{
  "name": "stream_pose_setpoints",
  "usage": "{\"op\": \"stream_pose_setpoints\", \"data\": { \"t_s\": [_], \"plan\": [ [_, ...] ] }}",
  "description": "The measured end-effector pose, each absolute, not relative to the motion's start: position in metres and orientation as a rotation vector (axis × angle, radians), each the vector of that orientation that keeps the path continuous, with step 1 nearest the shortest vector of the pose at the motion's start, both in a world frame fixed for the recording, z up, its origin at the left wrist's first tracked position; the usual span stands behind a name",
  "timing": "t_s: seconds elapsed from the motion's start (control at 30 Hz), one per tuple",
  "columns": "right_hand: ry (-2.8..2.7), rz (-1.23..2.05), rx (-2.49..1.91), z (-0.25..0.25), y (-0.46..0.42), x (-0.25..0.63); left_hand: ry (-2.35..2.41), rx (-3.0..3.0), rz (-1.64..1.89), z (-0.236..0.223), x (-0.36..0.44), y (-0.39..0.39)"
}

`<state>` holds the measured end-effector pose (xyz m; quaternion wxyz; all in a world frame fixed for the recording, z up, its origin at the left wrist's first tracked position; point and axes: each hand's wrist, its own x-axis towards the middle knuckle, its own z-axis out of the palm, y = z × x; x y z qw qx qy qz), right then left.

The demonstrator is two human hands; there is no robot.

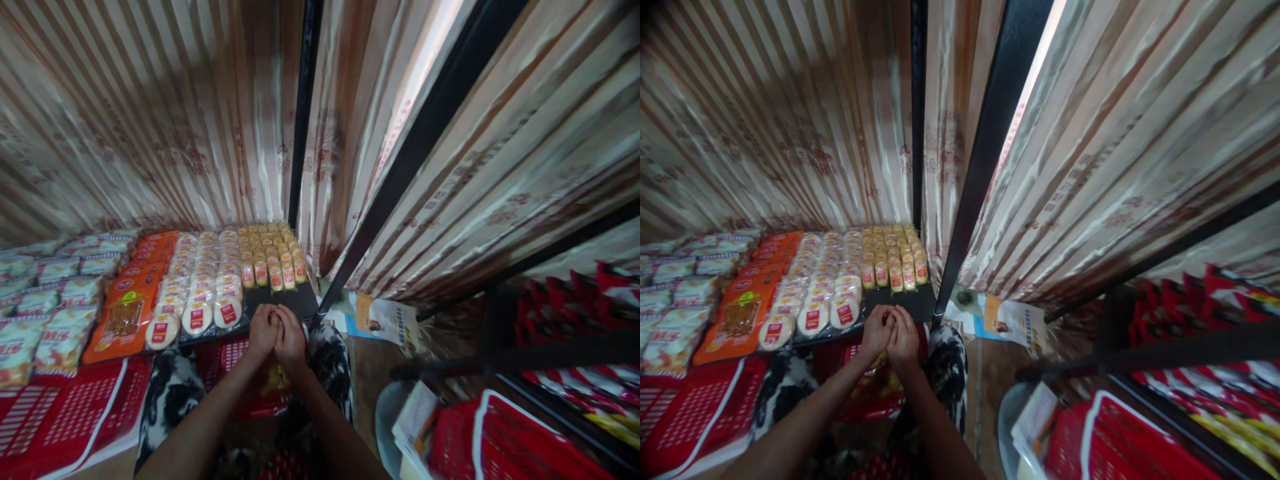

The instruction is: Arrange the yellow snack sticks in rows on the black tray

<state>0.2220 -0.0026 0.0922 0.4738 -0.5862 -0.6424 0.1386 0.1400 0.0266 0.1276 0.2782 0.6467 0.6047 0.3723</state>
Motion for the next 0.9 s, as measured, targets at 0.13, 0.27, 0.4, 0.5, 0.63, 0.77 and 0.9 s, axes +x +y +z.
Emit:
{"op": "stream_pose_setpoints", "data": {
  "t_s": [0.13, 0.27, 0.4, 0.5, 0.63, 0.77, 0.9],
  "plan": [
    [-1.567, 0.338, -1.409, 0.093, -0.013, 0.219, 1.628, 1.775, 0.986, 0.127, 0.136, 0.016],
    [-1.515, 0.352, -1.388, 0.090, -0.025, 0.214, 1.634, 1.795, 0.981, 0.121, 0.132, 0.002],
    [-1.504, 0.388, -1.363, 0.081, -0.037, 0.209, 1.654, 1.805, 0.908, 0.108, 0.127, -0.013],
    [-1.542, 0.441, -1.407, 0.070, -0.045, 0.206, 1.711, 1.828, 0.794, 0.096, 0.122, -0.021],
    [-1.615, 0.567, -1.505, 0.053, -0.050, 0.202, 1.781, 1.764, 0.569, 0.079, 0.114, -0.026],
    [-1.670, 0.643, -1.555, 0.039, -0.051, 0.195, 1.825, 1.602, 0.415, 0.068, 0.107, -0.027],
    [-1.764, 0.665, -1.624, 0.022, -0.050, 0.191, 1.819, 1.536, 0.279, 0.058, 0.101, -0.030]
  ]
}}
